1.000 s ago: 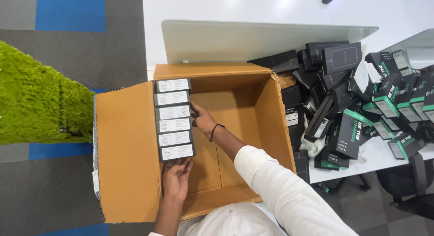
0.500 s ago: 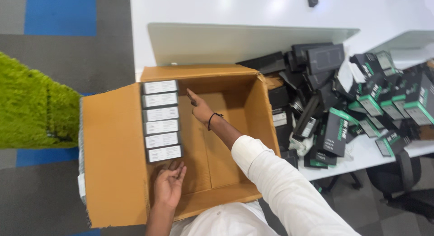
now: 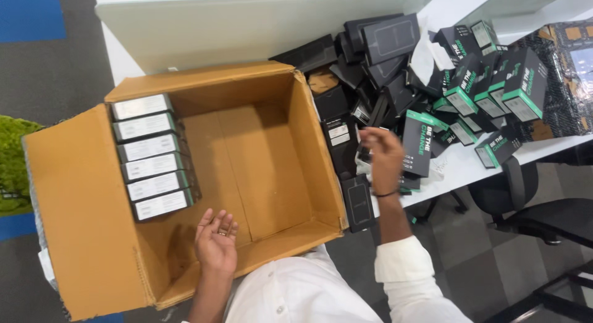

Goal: The person packs small product boxes into a larger cardboard shipping box, handling one item at a time, checking the contents of one box, and unwrapping a small white cable before continuing to stack the items.

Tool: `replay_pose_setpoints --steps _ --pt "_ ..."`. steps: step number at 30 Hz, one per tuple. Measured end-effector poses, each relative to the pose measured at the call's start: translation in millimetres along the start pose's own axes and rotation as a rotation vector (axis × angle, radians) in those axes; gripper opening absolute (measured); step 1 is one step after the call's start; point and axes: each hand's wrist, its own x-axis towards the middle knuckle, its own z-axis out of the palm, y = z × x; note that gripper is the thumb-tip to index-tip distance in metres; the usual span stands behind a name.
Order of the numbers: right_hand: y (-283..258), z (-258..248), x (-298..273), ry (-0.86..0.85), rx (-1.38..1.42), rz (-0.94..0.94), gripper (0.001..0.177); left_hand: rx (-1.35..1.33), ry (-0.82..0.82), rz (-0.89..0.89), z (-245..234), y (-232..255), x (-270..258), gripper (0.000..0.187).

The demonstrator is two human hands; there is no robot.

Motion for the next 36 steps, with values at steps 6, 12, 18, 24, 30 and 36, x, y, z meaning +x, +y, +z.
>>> replay_pose_setpoints --steps 6,12,18,24,30,36 --pt "126 -113 23 0.298 -0.460 0.209 0.045 0.071 -0.010 0.000 25 -23 -5 0.037" --pt "185 -116 45 0.200 -0.952 0.585 0.117 0.131 0.019 0.020 35 -39 -7 0.034" --pt "161 -118 40 0.199 -1.013 0.758 0.110 0.142 0.024 0.048 36 -44 -15 0.032" --pt "132 -128 -25 0.588 -0.272 0.487 0.093 0.134 0.031 0.060 29 -33 -13 0.031" --pt "101 -85 -117 0.286 0.038 -0.206 0.116 0.199 -0.026 0.077 42 -28 -14 0.031" --pt "87 -23 -157 -0.218 0.224 -0.371 0.123 0.404 -0.269 0.148 91 -12 -51 0.036"
